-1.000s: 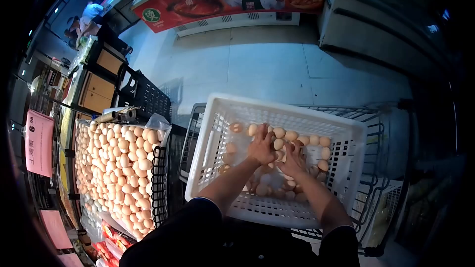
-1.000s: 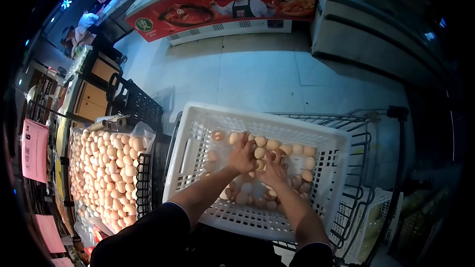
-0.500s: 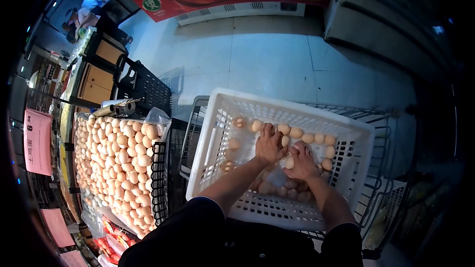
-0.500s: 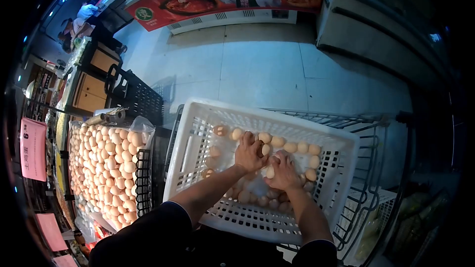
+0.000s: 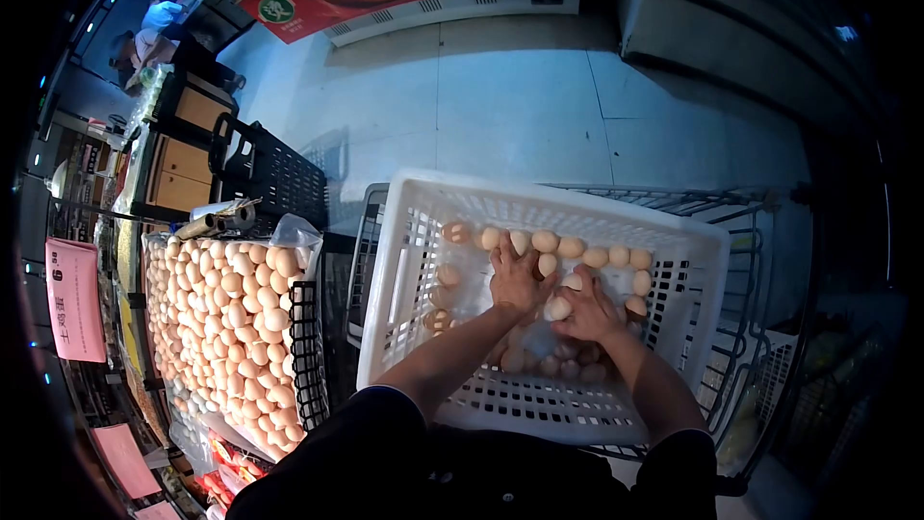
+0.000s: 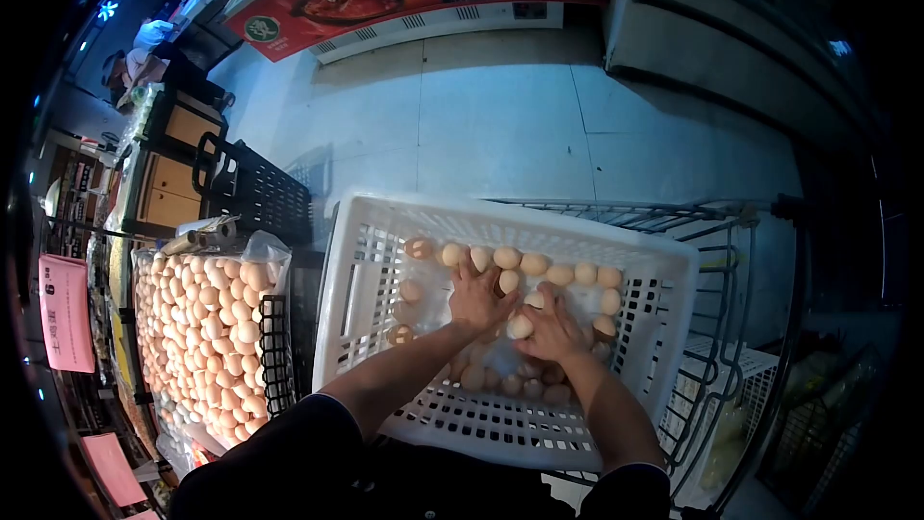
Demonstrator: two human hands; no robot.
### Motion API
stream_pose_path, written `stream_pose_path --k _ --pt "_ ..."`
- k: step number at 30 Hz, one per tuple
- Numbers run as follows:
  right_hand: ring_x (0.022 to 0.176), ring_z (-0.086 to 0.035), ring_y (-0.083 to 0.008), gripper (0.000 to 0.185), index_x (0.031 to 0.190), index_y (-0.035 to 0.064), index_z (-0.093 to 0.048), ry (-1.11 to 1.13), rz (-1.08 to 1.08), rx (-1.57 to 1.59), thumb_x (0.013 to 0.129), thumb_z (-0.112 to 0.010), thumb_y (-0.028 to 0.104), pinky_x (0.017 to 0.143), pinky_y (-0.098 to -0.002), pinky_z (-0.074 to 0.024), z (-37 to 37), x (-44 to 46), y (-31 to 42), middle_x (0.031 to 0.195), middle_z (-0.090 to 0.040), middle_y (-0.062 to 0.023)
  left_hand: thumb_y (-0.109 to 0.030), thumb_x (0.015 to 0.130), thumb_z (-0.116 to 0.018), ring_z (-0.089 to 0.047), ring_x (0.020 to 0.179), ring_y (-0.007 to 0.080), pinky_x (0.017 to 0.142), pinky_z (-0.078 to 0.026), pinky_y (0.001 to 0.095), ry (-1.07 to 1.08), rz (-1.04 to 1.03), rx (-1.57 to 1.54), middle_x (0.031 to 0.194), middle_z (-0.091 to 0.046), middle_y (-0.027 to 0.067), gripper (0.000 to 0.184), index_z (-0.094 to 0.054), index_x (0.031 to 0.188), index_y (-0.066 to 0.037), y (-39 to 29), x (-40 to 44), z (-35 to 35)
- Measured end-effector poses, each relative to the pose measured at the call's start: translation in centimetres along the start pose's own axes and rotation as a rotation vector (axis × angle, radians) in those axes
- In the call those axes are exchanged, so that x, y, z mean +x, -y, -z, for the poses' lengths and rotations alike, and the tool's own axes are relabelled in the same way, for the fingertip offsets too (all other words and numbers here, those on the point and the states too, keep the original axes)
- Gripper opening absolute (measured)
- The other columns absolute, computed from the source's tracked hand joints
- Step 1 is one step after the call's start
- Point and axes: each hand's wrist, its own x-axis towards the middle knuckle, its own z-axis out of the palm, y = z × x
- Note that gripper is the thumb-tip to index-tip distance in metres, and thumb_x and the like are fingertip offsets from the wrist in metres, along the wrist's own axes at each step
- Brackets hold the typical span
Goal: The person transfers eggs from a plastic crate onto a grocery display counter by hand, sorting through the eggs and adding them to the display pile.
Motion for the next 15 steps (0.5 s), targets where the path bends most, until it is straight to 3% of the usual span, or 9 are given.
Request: stream_pose_path --k 4,10,15 --pt "0.113 -0.048 -0.0478 0.055 0.114 0.0212 -0.06 0.053 -0.142 0.106 0.066 -0.079 0.041 0.091 -0.0503 -0.0489 0.6 0.2 0.6 0.142 -0.028 -0.0162 -0.04 0.074 -0.074 -0.034 0.122 0.045 0.092 -0.047 0.0477 -0.002 -0.066 -0.054 0.138 -0.027 0.0215 0.051 -0.061 0.116 -0.016 0.6 0.2 -0.3" --pt "0.113 -0.051 -0.0396 0.056 0.108 0.0201 -0.061 -0.058 -0.219 0.038 0.061 -0.084 0.04 0.091 -0.0468 -0.049 0.0 0.4 0.5 0.133 -0.033 -0.0158 -0.039 0.071 -0.078 -0.035 0.124 0.0454 0.09 -0.048 0.0485 -0.055 -0.194 -0.058 0.133 -0.031 0.0256 0.054 -0.061 0.116 -0.014 2.8 0.9 -1.1" --pt "0.108 -0.054 -0.0351 0.056 0.107 0.0148 -0.061 -0.328 -0.215 0.223 0.061 -0.085 0.036 0.086 -0.0435 -0.0511 0.5 0.0 0.1 0.129 -0.04 -0.0159 -0.034 0.069 -0.08 -0.033 0.126 0.0463 0.09 -0.049 0.0494 -0.022 -0.232 -0.182 0.13 -0.033 0.0267 0.054 -0.061 0.116 -0.014 4.4 1.0 -1.2"
